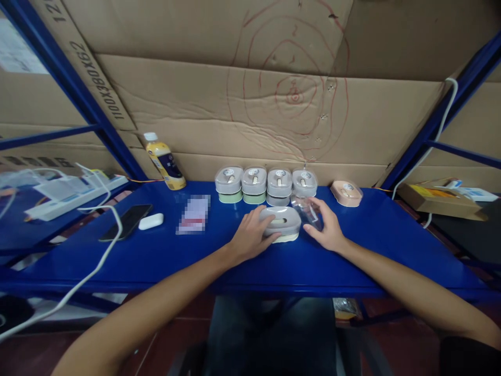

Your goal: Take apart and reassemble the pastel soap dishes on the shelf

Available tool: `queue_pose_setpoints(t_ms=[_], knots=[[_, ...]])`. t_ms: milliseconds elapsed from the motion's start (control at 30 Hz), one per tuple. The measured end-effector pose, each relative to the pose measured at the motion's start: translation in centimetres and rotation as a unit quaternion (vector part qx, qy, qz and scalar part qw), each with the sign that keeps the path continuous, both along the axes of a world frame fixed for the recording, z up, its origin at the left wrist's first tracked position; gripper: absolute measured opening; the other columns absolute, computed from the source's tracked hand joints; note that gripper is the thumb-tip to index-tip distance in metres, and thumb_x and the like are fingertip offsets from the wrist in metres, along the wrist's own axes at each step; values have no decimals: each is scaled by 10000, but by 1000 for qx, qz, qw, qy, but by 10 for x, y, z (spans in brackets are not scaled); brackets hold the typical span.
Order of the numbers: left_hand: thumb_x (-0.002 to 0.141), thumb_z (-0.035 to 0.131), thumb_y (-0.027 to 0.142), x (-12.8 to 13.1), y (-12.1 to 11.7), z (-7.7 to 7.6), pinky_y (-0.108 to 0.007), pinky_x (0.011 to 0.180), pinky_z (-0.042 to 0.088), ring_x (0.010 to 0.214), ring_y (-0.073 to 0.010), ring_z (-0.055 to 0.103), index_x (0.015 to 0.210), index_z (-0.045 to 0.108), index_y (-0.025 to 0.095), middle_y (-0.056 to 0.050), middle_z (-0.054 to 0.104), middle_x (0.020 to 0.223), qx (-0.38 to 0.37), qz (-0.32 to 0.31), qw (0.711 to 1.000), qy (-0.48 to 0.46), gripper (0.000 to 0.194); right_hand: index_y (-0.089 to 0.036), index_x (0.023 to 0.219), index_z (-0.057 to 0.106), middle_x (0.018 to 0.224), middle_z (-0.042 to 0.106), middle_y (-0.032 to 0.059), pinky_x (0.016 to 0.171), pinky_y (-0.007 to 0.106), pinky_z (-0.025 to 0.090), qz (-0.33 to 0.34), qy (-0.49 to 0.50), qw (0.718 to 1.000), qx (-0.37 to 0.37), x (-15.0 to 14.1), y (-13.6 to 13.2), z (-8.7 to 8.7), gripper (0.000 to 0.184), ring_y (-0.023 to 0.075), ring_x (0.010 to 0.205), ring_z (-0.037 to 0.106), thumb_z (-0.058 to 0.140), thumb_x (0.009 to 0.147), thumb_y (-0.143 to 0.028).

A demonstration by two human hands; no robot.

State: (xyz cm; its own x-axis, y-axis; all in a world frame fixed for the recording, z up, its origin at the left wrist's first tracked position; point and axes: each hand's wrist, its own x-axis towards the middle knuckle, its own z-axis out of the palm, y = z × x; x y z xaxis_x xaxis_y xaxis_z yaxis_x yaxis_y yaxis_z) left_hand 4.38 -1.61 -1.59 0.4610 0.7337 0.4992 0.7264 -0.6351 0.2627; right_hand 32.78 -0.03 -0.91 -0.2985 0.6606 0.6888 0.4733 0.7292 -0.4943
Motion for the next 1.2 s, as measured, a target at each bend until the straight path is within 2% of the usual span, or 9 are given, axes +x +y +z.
queue_pose_setpoints(t_ms=[133,267,433,600,867,933,1033,1100,1200], knots=[[875,771,500,-1,0,1,-559,1158,474,1385,-389,526,1437,524,163,-210,520,1471,-15,-45,998,-52,700,-271,1531,493,1508,563,145,1174,584,464,64,-81,995,16,-4,-3,10,766,354,1394,556,787,845,-445],[755,891,476,0,4,-1,-553,1197,456,1405,-369,533,1529,384,200,-181,524,1473,-65,-72,989,-114,966,-304,1568,479,1560,527,129,1191,584,452,127,-114,985,-19,-4,-1,10,822,350,1434,536,813,827,-429],[668,955,489,1,8,-7,-587,1208,440,1463,-404,494,1580,308,211,-214,458,1578,-137,-92,978,-127,1153,-317,1580,478,1572,514,131,1190,585,456,139,-144,979,-35,-10,-4,6,848,357,1441,533,830,824,-468],[651,961,512,2,9,-9,-609,1217,420,1508,-425,440,1602,286,214,-234,412,1625,-152,-97,976,-125,1203,-346,1595,455,1580,500,120,1184,600,462,125,-174,976,-40,-13,-6,5,873,363,1437,532,834,821,-483],[812,839,538,2,7,-5,-605,1231,403,1513,-412,437,1597,294,150,-253,427,1611,-137,-112,982,-67,1031,-337,1588,448,1507,529,117,1107,543,541,90,-201,974,-55,-12,-13,13,839,352,1369,577,800,844,-501],[858,795,507,2,0,0,-601,1237,399,1514,-402,437,1566,366,158,-236,451,1600,-120,-101,986,-64,898,-326,1576,454,1467,550,124,1065,540,566,57,-211,974,-52,-5,-19,15,812,356,1317,607,782,856,-508],[946,690,403,5,-31,21,-572,1228,426,1455,-364,515,1400,567,186,-190,533,1539,-92,-93,987,-98,518,-280,1523,502,1370,598,153,1027,578,566,-29,-234,971,-33,17,-30,14,746,383,1226,636,755,871,-539],[1018,575,326,11,-66,43,-507,1153,514,1311,-303,638,1195,674,200,-162,664,1364,-98,-149,969,-171,240,-248,1463,553,1300,627,174,990,612,561,-106,-253,961,-25,35,-37,10,701,412,1172,641,729,875,-586],[1071,488,302,26,-126,73,-408,1009,610,1124,-245,735,1119,703,228,-123,769,1140,-229,-337,880,-245,232,-187,1395,593,1224,642,212,937,624,553,-245,-266,932,-31,57,-41,7,690,432,1099,640,658,892,-655]])
